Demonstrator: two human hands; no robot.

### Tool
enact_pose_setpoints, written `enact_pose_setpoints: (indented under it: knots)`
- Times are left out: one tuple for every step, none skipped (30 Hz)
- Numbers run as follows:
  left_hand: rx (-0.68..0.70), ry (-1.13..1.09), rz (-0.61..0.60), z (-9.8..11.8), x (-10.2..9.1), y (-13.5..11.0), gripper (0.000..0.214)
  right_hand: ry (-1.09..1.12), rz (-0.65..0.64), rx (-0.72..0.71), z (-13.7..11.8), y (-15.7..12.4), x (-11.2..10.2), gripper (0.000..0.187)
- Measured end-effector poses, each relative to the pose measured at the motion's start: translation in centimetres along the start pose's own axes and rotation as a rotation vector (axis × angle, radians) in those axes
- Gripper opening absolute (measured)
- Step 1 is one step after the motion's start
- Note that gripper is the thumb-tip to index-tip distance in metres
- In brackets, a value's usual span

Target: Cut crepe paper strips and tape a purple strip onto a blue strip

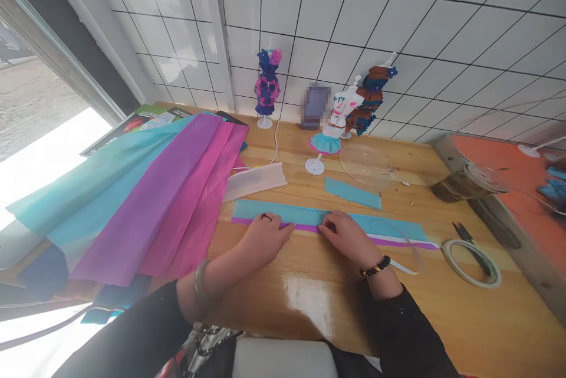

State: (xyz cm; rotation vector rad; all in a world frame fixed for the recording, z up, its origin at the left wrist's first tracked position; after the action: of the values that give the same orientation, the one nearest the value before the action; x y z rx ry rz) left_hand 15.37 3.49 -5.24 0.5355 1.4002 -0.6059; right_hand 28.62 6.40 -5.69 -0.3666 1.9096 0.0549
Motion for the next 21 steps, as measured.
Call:
enact_pose_setpoints:
  knots:
    - [-0.012, 0.009, -0.018, 0.2, 0.0, 0.2, 0.025, 0.005, -0.001, 0.002, 0.0, 0.0, 0.0, 0.021]
    - [-0.025, 0.020, -0.038, 0.5, 0.1, 0.4, 0.024, 0.009, -0.002, 0.005, 0.0, 0.0, 0.0, 0.021]
    - [-0.037, 0.030, -0.056, 0.8, 0.1, 0.7, 0.024, 0.011, -0.002, 0.009, 0.1, 0.1, 0.0, 0.021]
    - [-0.045, 0.039, -0.069, 1.2, 0.1, 1.0, 0.024, 0.013, -0.003, 0.013, 0.1, 0.1, -0.1, 0.021]
    - [-0.043, 0.041, -0.075, 1.7, 0.0, 1.4, 0.026, 0.016, -0.003, 0.017, 0.1, 0.1, -0.1, 0.020]
    - [-0.032, 0.039, -0.074, 2.3, -0.1, 1.7, 0.029, 0.019, -0.002, 0.020, 0.1, 0.1, -0.1, 0.020]
    - [-0.014, 0.034, -0.068, 3.0, -0.2, 2.1, 0.033, 0.021, 0.000, 0.023, 0.1, 0.1, -0.2, 0.020]
    - [0.007, 0.026, -0.059, 3.6, -0.3, 2.4, 0.037, 0.023, 0.002, 0.027, 0.1, 0.0, -0.2, 0.020]
    - [0.024, 0.016, -0.049, 4.2, -0.3, 2.7, 0.040, 0.024, 0.003, 0.029, 0.1, 0.0, -0.2, 0.019]
    - [0.034, 0.004, -0.038, 4.6, -0.3, 3.0, 0.043, 0.027, 0.006, 0.029, 0.1, -0.1, -0.3, 0.019]
    - [0.042, -0.008, -0.031, 4.8, -0.2, 3.2, 0.044, 0.031, 0.009, 0.028, 0.1, -0.2, -0.3, 0.019]
    - [0.049, -0.021, -0.026, 5.0, -0.1, 3.3, 0.044, 0.037, 0.011, 0.023, 0.0, -0.3, -0.3, 0.019]
    - [0.055, -0.031, -0.021, 5.0, 0.0, 3.4, 0.043, 0.046, 0.013, 0.017, 0.0, -0.4, -0.4, 0.019]
    - [0.064, -0.038, -0.013, 5.1, 0.1, 3.4, 0.042, 0.055, 0.015, 0.011, 0.0, -0.5, -0.4, 0.018]
    - [0.078, -0.042, -0.003, 5.1, 0.1, 3.4, 0.041, 0.064, 0.018, 0.007, 0.0, -0.6, -0.4, 0.018]
    - [0.091, -0.045, 0.010, 5.1, 0.1, 3.4, 0.041, 0.073, 0.021, 0.006, 0.0, -0.8, -0.4, 0.018]
    - [0.104, -0.045, 0.023, 5.0, 0.1, 3.4, 0.041, 0.082, 0.025, 0.007, 0.1, -0.9, -0.5, 0.017]
    - [0.114, -0.044, 0.034, 5.0, 0.1, 3.3, 0.041, 0.090, 0.029, 0.009, 0.1, -1.1, -0.5, 0.017]
    - [0.123, -0.041, 0.040, 5.0, 0.2, 3.3, 0.042, 0.096, 0.033, 0.010, 0.1, -1.2, -0.6, 0.017]
    - [0.127, -0.036, 0.042, 5.0, 0.2, 3.3, 0.042, 0.099, 0.034, 0.008, 0.1, -1.4, -0.7, 0.018]
    - [0.130, -0.028, 0.043, 4.9, 0.3, 3.3, 0.042, 0.099, 0.034, 0.004, 0.0, -1.5, -0.8, 0.018]
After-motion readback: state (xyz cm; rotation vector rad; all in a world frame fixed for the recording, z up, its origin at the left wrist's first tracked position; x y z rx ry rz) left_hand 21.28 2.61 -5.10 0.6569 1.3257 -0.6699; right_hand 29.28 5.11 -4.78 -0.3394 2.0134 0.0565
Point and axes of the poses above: each hand's wrist, its own y-axis towards the middle knuckle, its own x-axis out of the palm, z = x × y, the point moved 10 cm from there along y, towards the middle knuckle, and after that the axes turned 2 degrees about -z, right-handed, at the moved point
